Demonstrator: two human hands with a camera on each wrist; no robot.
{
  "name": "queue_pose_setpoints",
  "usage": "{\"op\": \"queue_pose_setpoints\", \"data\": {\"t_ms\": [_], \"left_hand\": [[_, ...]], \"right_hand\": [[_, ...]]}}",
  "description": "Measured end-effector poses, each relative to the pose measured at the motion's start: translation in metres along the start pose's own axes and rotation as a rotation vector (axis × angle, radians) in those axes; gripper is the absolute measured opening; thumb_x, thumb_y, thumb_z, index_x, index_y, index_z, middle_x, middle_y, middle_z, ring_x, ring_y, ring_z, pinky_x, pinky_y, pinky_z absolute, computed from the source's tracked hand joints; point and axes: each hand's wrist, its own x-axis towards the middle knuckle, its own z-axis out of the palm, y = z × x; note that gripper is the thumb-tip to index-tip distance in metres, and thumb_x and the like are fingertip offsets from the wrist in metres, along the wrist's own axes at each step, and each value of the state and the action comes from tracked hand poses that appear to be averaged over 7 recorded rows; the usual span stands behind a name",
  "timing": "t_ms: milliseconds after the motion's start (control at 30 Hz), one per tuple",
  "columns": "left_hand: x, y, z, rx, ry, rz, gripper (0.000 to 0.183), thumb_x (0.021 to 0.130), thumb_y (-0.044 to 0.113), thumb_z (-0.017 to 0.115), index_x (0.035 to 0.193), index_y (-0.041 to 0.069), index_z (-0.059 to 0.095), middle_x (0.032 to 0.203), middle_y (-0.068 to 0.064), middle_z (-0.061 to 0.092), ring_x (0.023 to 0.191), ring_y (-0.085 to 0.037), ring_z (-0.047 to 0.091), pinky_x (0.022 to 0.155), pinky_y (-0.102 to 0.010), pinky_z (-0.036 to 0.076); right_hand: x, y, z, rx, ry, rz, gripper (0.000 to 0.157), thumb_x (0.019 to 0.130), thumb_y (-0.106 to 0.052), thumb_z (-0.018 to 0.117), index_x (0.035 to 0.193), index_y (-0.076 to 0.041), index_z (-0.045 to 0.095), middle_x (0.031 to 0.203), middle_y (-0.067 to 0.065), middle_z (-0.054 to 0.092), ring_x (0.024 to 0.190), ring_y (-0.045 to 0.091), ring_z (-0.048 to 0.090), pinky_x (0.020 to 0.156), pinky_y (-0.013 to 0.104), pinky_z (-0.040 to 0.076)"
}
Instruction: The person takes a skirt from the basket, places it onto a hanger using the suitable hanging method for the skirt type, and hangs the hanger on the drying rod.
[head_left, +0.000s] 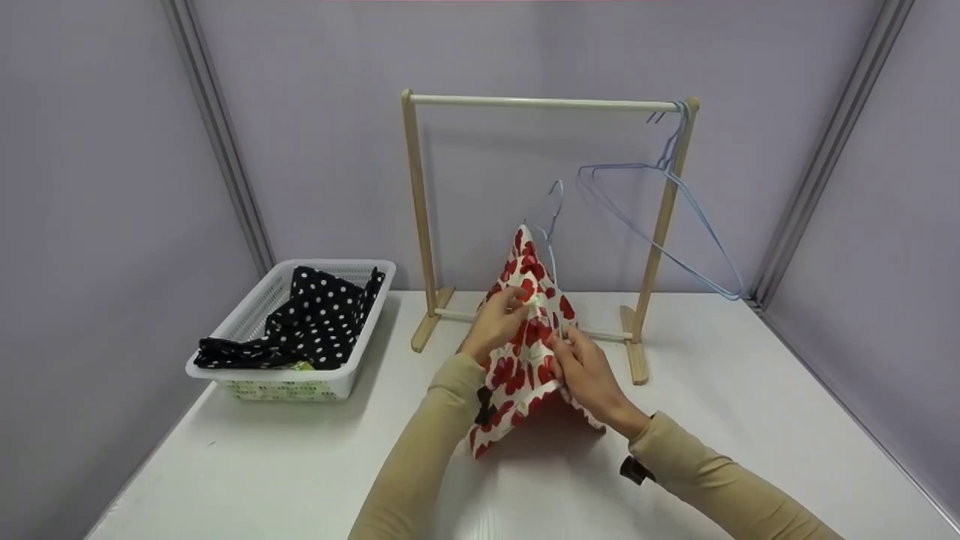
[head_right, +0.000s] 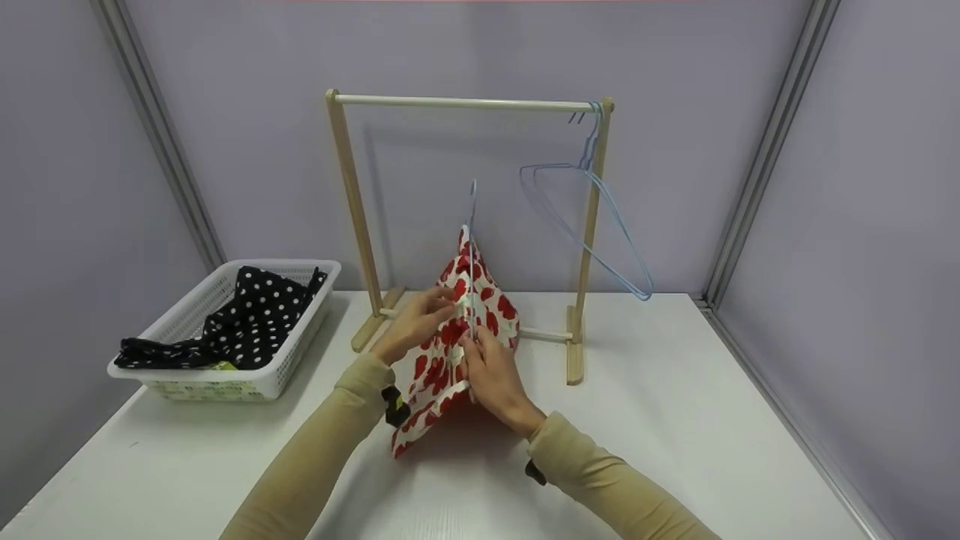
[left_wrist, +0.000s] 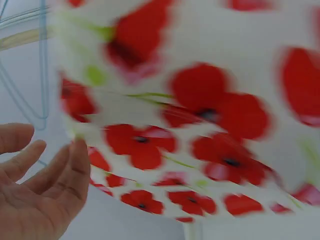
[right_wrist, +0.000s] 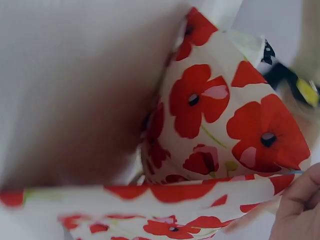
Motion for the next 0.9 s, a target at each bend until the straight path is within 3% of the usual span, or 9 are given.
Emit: {"op": "queue_pose_setpoints", "data": {"t_ms": [133,300,400,700,900], "left_hand": [[-0.01,-0.013,0.014,0.103,-0.097,0.018,0.042,0.094,0.03,0.048,0.133,0.013,0.044,0.125,-0.009,0.052,0.107,-0.022,0.053,0.084,-0.035,0.046],[-0.017,-0.019,0.035,0.112,-0.184,0.006,0.05,0.094,0.036,0.045,0.14,0.019,0.033,0.112,-0.003,0.055,0.096,-0.015,0.056,0.077,-0.031,0.048],[-0.021,-0.019,0.043,0.12,-0.201,0.026,0.051,0.095,0.034,0.045,0.141,0.019,0.031,0.105,-0.001,0.056,0.092,-0.013,0.055,0.077,-0.03,0.048],[-0.039,-0.02,0.053,0.14,-0.234,0.057,0.049,0.096,0.036,0.04,0.143,0.027,0.026,0.131,0.002,0.047,0.111,-0.011,0.049,0.091,-0.032,0.041],[-0.054,-0.024,0.059,0.145,-0.255,0.087,0.049,0.097,0.042,0.03,0.143,0.023,0.028,0.138,0.007,0.039,0.121,-0.008,0.039,0.099,-0.032,0.034]], "right_hand": [[0.006,-0.023,-0.008,0.0,0.021,-0.016,0.022,0.099,-0.016,0.035,0.09,0.003,0.043,0.06,0.022,0.041,0.039,0.019,0.036,0.033,0.037,0.037],[0.018,-0.028,-0.02,0.006,0.063,-0.022,0.019,0.099,-0.017,0.036,0.094,-0.001,0.046,0.058,0.013,0.042,0.038,0.016,0.036,0.033,0.029,0.034],[0.026,-0.022,-0.026,0.014,0.077,-0.029,0.022,0.098,-0.019,0.037,0.097,0.0,0.047,0.058,0.01,0.042,0.037,0.015,0.035,0.032,0.027,0.033],[0.037,-0.008,-0.037,0.01,0.105,-0.062,0.028,0.098,-0.024,0.038,0.098,0.004,0.045,0.059,0.008,0.042,0.038,0.012,0.036,0.032,0.026,0.034],[0.036,-0.014,-0.04,0.02,0.105,-0.035,0.023,0.098,-0.018,0.037,0.098,0.002,0.047,0.059,0.011,0.043,0.039,0.013,0.038,0.033,0.025,0.034]]}}
